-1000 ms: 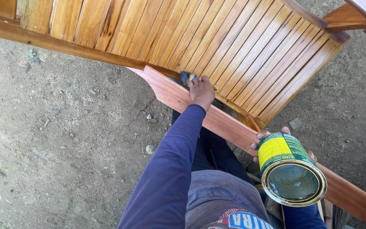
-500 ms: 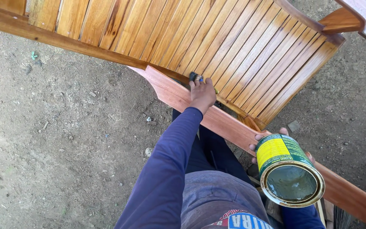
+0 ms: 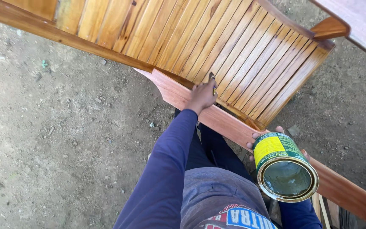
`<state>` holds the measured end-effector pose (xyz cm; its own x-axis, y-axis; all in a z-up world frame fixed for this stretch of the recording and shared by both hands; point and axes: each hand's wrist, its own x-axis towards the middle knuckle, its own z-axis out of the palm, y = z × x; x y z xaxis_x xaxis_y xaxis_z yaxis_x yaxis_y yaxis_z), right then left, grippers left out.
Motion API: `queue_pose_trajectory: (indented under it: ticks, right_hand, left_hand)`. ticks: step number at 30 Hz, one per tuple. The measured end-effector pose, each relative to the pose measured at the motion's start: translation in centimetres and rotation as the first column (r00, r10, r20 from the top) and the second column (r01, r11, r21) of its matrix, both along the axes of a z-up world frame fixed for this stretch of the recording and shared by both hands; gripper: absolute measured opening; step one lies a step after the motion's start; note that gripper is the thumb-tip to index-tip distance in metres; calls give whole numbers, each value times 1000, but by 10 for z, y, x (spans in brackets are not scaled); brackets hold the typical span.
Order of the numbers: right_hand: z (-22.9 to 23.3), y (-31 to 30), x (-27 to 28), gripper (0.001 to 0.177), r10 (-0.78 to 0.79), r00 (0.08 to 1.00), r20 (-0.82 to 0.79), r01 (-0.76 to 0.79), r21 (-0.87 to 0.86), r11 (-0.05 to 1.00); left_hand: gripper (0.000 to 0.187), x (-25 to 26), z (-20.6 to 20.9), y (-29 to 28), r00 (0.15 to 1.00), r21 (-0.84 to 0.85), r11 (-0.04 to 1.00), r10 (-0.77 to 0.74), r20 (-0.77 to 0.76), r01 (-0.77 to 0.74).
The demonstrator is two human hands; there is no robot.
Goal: Painting a wooden chair with a brush and varnish.
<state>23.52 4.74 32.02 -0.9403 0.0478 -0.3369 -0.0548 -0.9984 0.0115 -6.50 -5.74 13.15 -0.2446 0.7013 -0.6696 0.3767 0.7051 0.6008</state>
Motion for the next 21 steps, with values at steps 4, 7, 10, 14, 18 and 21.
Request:
queue_pose_trajectory:
  ticks: [4, 7, 10, 14, 18, 21]
  right_hand:
    - [3, 6, -3, 89, 9, 1000, -21, -9, 23, 1000]
    - [15, -9, -17, 89, -136, 989, -59, 138, 33, 990]
    - [48, -20, -29, 84, -248, 965, 82, 240, 98, 966]
    - [76, -23, -44, 75, -238, 943, 232, 203, 163, 965]
    - [92, -34, -64, 74, -288, 923, 254, 225, 252, 941]
    - [97, -46, -74, 75, -328, 917, 228, 262, 276, 925]
  left_hand:
    - [28, 21, 47, -28, 957, 331, 903, 291, 4, -276]
    - [24, 31, 101, -54, 870, 443, 762, 483, 98, -473]
    - [23, 28, 152, -81, 822, 376, 741, 555, 126, -557]
    - [19, 22, 171, -125, 848, 386, 761, 515, 128, -521]
    - [28, 8, 151, -159, 907, 311, 852, 400, 133, -421]
    - [35, -10, 117, -168, 957, 345, 894, 252, 141, -286]
